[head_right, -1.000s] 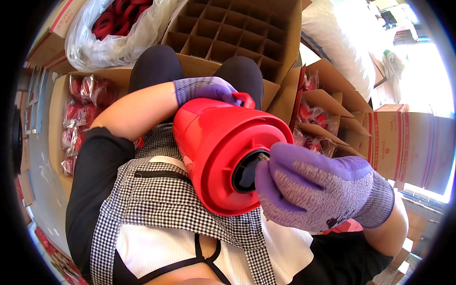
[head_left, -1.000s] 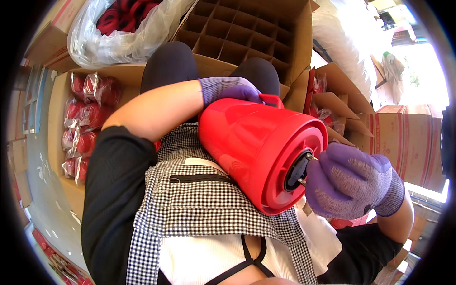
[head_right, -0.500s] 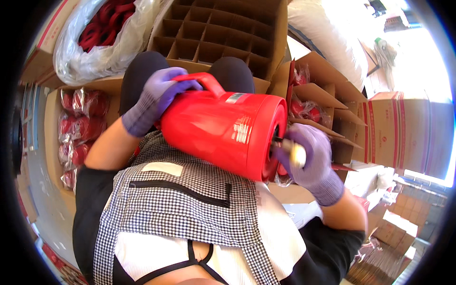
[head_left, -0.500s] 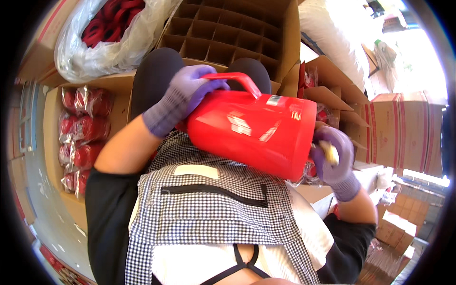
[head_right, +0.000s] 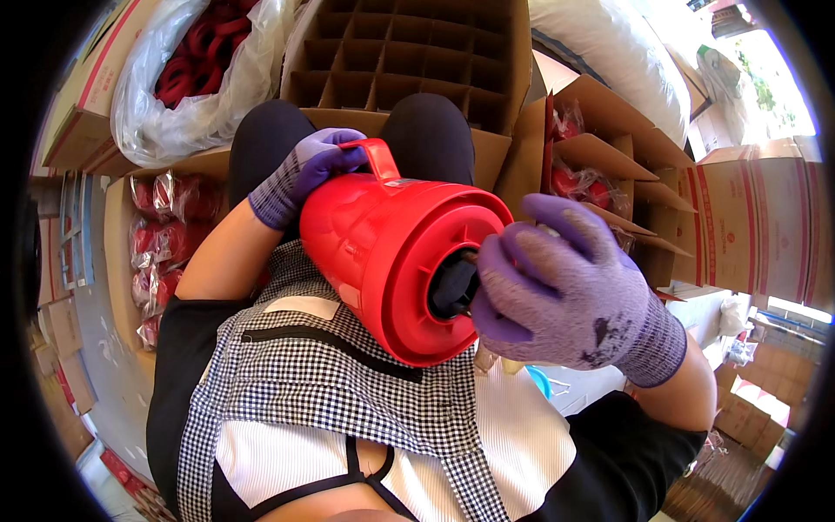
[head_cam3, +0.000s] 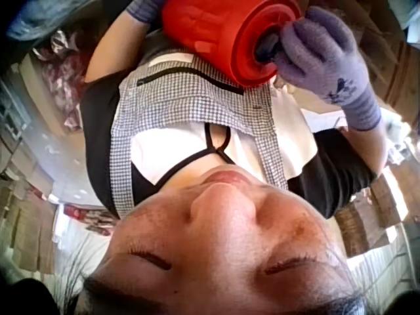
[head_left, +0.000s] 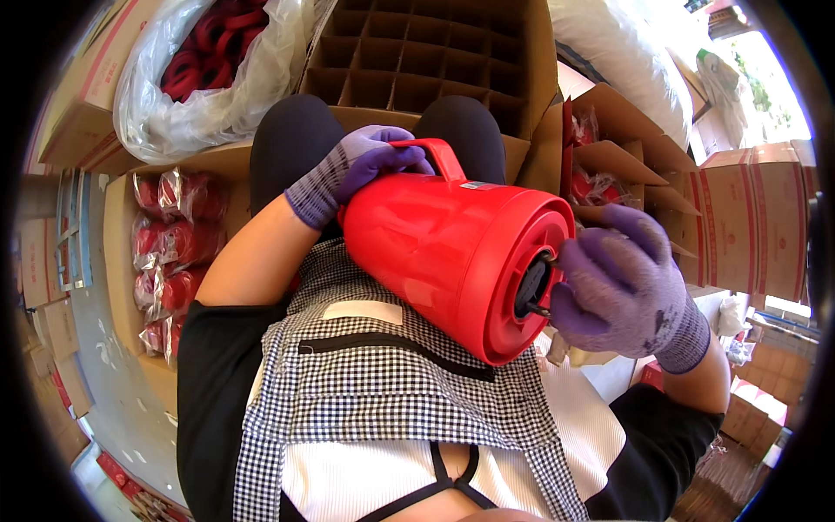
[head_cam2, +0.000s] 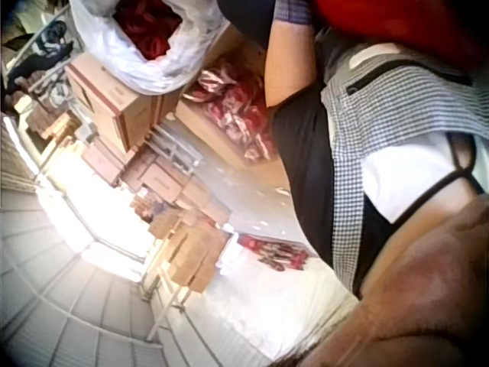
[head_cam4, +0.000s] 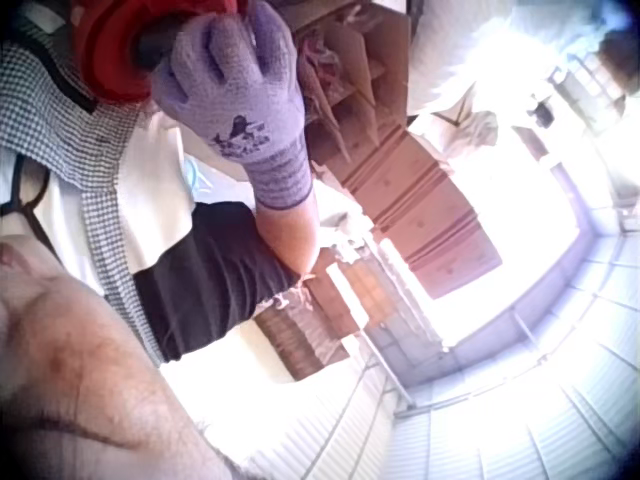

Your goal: The person assembles red plastic containers by inserting lids and wiping the exterior with a cloth. They then place the assembled units into a clear plastic bag and put the bag into a cardboard box.

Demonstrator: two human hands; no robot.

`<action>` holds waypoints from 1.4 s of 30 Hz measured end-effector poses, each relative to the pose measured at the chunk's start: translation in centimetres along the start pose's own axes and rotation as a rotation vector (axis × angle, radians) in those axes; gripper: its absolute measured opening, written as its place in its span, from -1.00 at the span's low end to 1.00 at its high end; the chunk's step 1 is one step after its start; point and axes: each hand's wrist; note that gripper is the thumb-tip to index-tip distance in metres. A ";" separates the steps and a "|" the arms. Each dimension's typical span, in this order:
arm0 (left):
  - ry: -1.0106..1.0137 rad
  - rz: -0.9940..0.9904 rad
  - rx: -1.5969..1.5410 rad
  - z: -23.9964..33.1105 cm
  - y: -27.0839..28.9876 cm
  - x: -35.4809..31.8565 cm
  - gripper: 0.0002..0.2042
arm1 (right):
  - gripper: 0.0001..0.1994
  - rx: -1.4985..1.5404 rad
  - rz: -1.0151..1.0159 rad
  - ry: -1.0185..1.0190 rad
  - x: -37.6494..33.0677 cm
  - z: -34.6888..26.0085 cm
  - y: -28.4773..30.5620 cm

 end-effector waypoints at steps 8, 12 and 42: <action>0.050 0.110 0.009 0.0 -2.6 -0.8 -0.79 | -0.72 0.273 -0.133 -0.076 0.3 1.0 -0.8; -0.252 0.357 0.280 -0.3 -3.6 -3.8 -0.88 | -0.83 0.910 0.040 -0.959 -3.1 -0.4 -5.5; -0.286 0.887 -0.384 -1.1 -0.9 -4.4 -0.73 | -0.33 0.729 -0.181 -1.100 6.6 24.6 -35.5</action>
Point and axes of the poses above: each hand's wrist, its own x-axis towards the middle knuckle, its own y-axis out of the back of the hand, z = x × y, and after that the axes turned 5 degrees about -y, right-handed
